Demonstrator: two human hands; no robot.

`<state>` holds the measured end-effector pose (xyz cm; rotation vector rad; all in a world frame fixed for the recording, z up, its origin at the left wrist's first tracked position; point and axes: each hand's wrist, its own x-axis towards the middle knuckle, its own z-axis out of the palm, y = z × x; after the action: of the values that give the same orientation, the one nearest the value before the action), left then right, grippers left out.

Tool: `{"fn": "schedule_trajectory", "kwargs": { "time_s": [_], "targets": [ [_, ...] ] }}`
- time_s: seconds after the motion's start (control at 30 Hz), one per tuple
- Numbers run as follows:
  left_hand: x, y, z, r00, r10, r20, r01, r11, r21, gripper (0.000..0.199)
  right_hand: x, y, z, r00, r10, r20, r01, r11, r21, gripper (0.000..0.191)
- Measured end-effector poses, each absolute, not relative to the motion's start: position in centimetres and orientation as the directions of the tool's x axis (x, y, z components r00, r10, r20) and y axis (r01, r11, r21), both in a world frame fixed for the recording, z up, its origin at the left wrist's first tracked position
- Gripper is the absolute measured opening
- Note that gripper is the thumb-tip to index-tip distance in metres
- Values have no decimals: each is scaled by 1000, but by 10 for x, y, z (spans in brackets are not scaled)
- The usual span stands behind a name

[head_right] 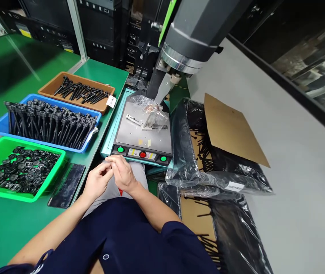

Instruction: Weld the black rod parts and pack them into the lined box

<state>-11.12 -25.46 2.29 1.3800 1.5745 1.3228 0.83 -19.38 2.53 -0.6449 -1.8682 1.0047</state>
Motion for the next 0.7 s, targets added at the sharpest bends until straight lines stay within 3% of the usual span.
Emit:
{"fn": "schedule_trajectory", "kwargs": {
  "time_s": [0.3, 0.5, 0.7],
  "targets": [
    [-104, -256, 24, -231, 960, 155, 288, -84, 954, 29, 21, -196, 15, -563, 720, 406, -88, 436, -896, 40],
    [-84, -256, 12, -222, 966, 132, 282, -66, 957, 30, 45, -202, 14, -501, 816, 288, -236, 192, -953, 42],
    [-61, -244, 13, -195, 975, 103, 289, -43, 956, 28, 78, -195, 14, -500, 814, 296, -203, 222, -954, 45]
  ]
}}
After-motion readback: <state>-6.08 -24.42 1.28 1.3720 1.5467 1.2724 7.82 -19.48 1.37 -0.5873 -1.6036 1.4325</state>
